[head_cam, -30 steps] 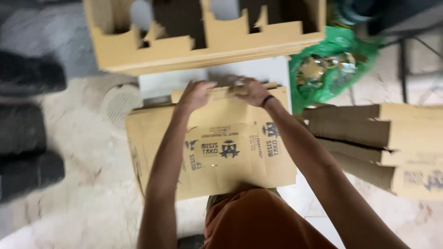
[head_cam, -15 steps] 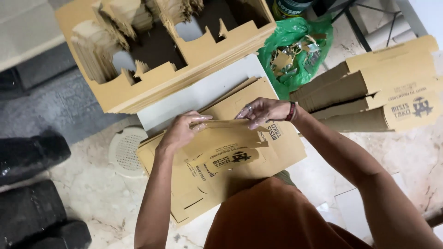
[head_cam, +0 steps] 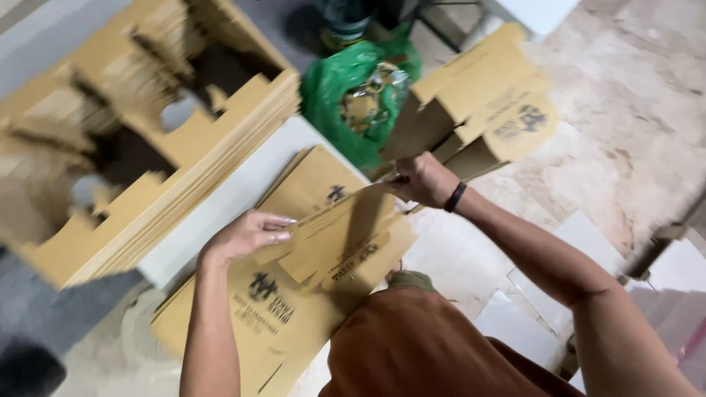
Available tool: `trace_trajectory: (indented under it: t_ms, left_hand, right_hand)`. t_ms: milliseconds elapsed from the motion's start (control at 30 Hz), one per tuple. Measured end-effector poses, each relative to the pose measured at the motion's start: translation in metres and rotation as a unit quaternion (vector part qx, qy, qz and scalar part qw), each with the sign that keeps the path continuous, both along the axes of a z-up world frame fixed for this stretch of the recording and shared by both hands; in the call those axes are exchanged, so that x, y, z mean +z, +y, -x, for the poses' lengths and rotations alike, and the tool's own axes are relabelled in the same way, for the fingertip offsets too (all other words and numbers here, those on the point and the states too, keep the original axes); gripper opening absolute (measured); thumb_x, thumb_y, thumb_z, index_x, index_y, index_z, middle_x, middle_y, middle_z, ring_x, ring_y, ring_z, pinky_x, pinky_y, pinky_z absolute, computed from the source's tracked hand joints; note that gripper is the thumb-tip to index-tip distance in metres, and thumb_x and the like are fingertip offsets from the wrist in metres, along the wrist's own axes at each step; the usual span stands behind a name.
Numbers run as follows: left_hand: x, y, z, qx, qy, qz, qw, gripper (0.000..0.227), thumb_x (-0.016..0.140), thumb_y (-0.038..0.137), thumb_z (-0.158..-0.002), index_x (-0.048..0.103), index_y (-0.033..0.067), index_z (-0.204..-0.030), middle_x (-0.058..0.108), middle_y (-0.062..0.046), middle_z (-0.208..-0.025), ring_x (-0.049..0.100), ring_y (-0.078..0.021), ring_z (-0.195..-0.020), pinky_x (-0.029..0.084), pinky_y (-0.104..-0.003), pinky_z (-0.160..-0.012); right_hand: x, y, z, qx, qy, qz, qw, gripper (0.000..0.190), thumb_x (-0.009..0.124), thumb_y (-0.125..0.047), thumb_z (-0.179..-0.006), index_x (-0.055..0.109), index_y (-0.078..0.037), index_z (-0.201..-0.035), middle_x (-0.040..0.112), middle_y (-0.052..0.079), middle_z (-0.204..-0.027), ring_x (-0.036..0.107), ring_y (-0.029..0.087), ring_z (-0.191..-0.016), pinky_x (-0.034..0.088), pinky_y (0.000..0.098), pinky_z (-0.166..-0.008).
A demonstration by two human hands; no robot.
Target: The person assembles flat cardboard boxes by folding along pre-cut lines and tucking flaps into slots. They repeatedly pick up a flat sheet, fold the sides, and secure the structure, then place the finished box aside and repeat the process with the next sheet.
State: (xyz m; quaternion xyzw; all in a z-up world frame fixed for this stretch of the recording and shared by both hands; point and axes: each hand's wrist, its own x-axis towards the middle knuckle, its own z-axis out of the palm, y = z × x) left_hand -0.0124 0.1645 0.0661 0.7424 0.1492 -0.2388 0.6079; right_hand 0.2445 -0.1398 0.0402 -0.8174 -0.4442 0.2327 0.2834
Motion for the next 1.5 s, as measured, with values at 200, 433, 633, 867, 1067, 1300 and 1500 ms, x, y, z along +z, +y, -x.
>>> trace_trajectory:
  t_ms: [200,433,633,867,1067,1300,1500]
  left_hand:
    - [0.035,-0.040,-0.080,-0.012,0.023,0.035,0.999,0.052,0.081,0.004,-0.083,0.068,-0.0062,-0.132,0.070,-0.026,-0.133,0.069,-0.0296,-0.117,0.058,-0.037,-0.098]
    - [0.103,-0.122,-0.212,-0.101,-0.104,-0.006,0.989,0.049,0.070,0.006,-0.090,0.061,0.0053,-0.138,0.062,-0.014,-0.144,0.069,-0.0236,-0.123,0.060,-0.031,-0.100]
    - [0.041,-0.169,-0.342,0.039,-0.125,-0.104,0.986,0.055,0.062,0.004,-0.093,0.055,0.0159,-0.146,0.053,-0.009,-0.154,0.051,-0.0033,-0.065,0.046,-0.015,-0.047]
    - [-0.131,-0.168,-0.416,0.004,-0.158,-0.475,0.866,0.051,0.077,0.025,-0.086,0.064,0.0247,-0.136,0.052,-0.011,-0.148,0.046,-0.0356,-0.136,0.028,-0.069,-0.112]
    - [-0.010,-0.178,-0.400,-0.044,0.123,-0.277,0.952,0.107,0.075,0.035,-0.088,0.000,0.0346,-0.164,-0.007,-0.002,-0.174,0.002,-0.0427,-0.157,0.016,-0.063,-0.124]
    - [-0.074,-0.185,-0.417,-0.040,0.034,-0.348,0.936,0.090,0.056,-0.006,-0.088,0.013,0.0104,-0.165,0.040,-0.028,-0.148,0.044,-0.0500,-0.136,0.045,-0.063,-0.107]
    - [-0.087,-0.188,-0.409,-0.031,-0.004,-0.356,0.934,0.086,0.057,-0.012,-0.085,0.023,0.0040,-0.163,0.054,-0.033,-0.130,0.055,-0.0486,-0.123,0.053,-0.059,-0.095]
  right_hand:
    - [0.066,-0.071,-0.045,0.001,0.148,-0.029,0.988,0.019,0.080,-0.014,-0.085,0.070,-0.004,-0.072,0.071,0.008,-0.058,0.069,0.015,-0.046,0.056,0.0247,-0.042]
    - [0.197,-0.136,-0.201,0.075,0.076,0.119,0.987,0.028,0.076,-0.012,-0.084,0.079,-0.013,-0.112,0.083,0.010,-0.090,0.079,0.018,-0.071,0.067,0.0283,-0.064]
    - [0.186,-0.066,-0.334,-0.101,-0.078,0.366,0.922,0.032,0.062,-0.014,-0.097,0.075,-0.020,-0.125,0.074,0.008,-0.124,0.063,0.026,-0.119,0.051,0.0469,-0.104]
    - [-0.013,-0.048,-0.410,-0.139,-0.146,0.165,0.965,0.034,0.042,-0.012,-0.111,0.073,-0.017,-0.125,0.075,0.009,-0.123,0.070,0.016,-0.075,0.059,0.0263,-0.056]
    - [-0.002,-0.126,-0.384,-0.153,-0.098,0.084,0.980,0.062,0.049,-0.039,-0.107,0.031,-0.015,-0.161,0.029,0.022,-0.161,0.050,0.044,-0.128,0.045,0.0623,-0.105]
    - [-0.040,-0.190,-0.368,-0.030,-0.092,0.427,0.899,0.078,0.073,-0.021,-0.076,0.049,-0.022,-0.150,0.070,0.007,-0.134,0.067,0.034,-0.124,0.052,0.0465,-0.111]
    - [-0.068,-0.204,-0.349,-0.043,-0.142,0.390,0.909,0.040,0.071,-0.029,-0.085,0.072,-0.009,-0.120,0.078,0.015,-0.110,0.075,0.036,-0.102,0.061,0.0457,-0.092]
